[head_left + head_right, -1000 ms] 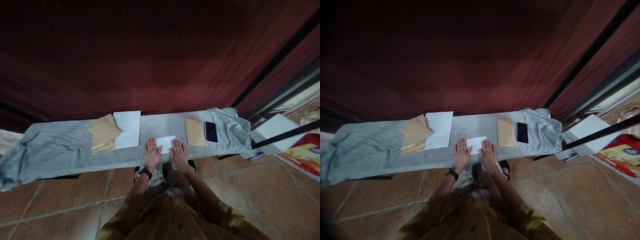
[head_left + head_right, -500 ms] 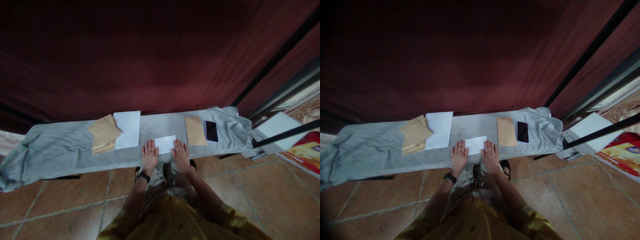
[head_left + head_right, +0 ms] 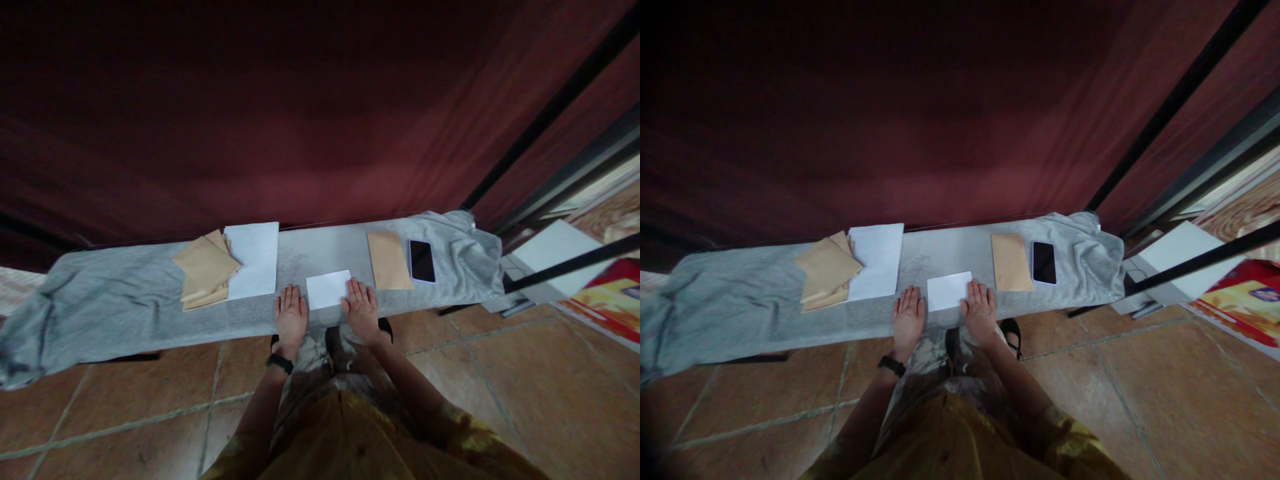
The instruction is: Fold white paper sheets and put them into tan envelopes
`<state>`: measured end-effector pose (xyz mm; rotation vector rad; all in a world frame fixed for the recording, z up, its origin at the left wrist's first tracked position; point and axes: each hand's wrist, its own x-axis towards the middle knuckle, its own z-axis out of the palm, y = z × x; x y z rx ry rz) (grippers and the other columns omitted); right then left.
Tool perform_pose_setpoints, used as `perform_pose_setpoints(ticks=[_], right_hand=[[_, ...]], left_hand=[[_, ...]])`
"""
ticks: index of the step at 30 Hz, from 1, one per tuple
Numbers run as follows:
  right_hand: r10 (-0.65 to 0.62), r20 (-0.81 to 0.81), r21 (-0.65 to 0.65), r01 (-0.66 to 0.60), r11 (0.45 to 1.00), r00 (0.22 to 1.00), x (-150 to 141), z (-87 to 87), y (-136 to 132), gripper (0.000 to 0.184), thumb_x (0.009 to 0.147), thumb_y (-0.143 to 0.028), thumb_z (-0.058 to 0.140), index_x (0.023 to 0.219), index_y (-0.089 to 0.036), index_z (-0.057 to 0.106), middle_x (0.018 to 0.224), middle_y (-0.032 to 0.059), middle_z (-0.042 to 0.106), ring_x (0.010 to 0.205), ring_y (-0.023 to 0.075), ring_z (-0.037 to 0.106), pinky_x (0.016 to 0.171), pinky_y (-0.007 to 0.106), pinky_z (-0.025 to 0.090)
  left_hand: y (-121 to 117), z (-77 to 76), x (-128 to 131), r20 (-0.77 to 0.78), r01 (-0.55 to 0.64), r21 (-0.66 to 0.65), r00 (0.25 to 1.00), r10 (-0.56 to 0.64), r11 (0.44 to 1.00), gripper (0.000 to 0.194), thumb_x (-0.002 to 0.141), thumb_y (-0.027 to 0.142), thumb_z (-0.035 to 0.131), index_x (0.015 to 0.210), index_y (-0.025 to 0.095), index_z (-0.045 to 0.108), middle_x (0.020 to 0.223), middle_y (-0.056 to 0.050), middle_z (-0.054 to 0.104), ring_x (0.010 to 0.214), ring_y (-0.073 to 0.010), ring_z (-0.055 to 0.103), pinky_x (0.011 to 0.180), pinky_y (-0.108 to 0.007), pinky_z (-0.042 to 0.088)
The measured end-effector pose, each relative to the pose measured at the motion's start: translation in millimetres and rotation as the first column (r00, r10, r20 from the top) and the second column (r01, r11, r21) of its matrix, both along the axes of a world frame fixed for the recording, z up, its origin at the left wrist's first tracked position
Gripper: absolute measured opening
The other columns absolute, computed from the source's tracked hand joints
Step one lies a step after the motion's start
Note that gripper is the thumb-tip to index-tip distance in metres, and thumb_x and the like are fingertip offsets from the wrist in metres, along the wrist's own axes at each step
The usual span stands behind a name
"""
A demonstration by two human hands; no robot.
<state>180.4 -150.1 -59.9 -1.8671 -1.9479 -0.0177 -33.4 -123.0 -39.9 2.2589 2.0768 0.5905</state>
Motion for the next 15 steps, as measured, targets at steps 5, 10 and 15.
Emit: perform_pose_setpoints(ticks=[5, 10, 15], right_hand=[[-0.008, -0.001, -0.003, 0.008, 1.000, 1.000, -1.5, 0.6, -0.6, 0.057, 0.107, -0.037, 0.036, 0.157, -0.010, 0.034, 0.157, 0.0172, 0.044, 0.144, 0.0308, 0.040, 0.120, 0.053, 0.022], [-0.001, 0.005, -0.014, 0.001, 1.000, 1.000, -0.5, 1.2, 0.1, 0.056, 0.107, -0.037, 0.033, 0.157, -0.012, 0.035, 0.157, 0.0164, 0.043, 0.144, 0.0310, 0.040, 0.120, 0.054, 0.023], [0.008, 0.016, -0.020, -0.008, 1.000, 1.000, 0.3, 1.5, 0.5, 0.057, 0.107, -0.038, 0.032, 0.158, -0.011, 0.033, 0.158, 0.0159, 0.043, 0.145, 0.0310, 0.039, 0.120, 0.053, 0.022]], left_hand=[[-7.5, 8.1, 19.7, 0.023, 0.193, 0.015, 0.981, -0.193, 0.981, 0.053, 0.106, 0.034, 0.029, 0.152, 0.013, 0.040, 0.160, -0.013, 0.040, 0.152, -0.0233, 0.031, 0.124, -0.046, 0.031], [-22.3, 4.6, 54.0, -0.008, 0.398, -0.038, 0.917, -0.398, 0.917, 0.056, 0.105, 0.034, 0.032, 0.156, 0.013, 0.032, 0.162, -0.012, 0.037, 0.153, -0.0225, 0.026, 0.125, -0.046, 0.030], [-31.4, -5.8, 62.5, -0.059, 0.426, -0.085, 0.900, -0.431, 0.901, 0.056, 0.105, 0.037, 0.035, 0.156, 0.012, 0.034, 0.162, -0.013, 0.037, 0.153, -0.0254, 0.027, 0.124, -0.050, 0.029]])
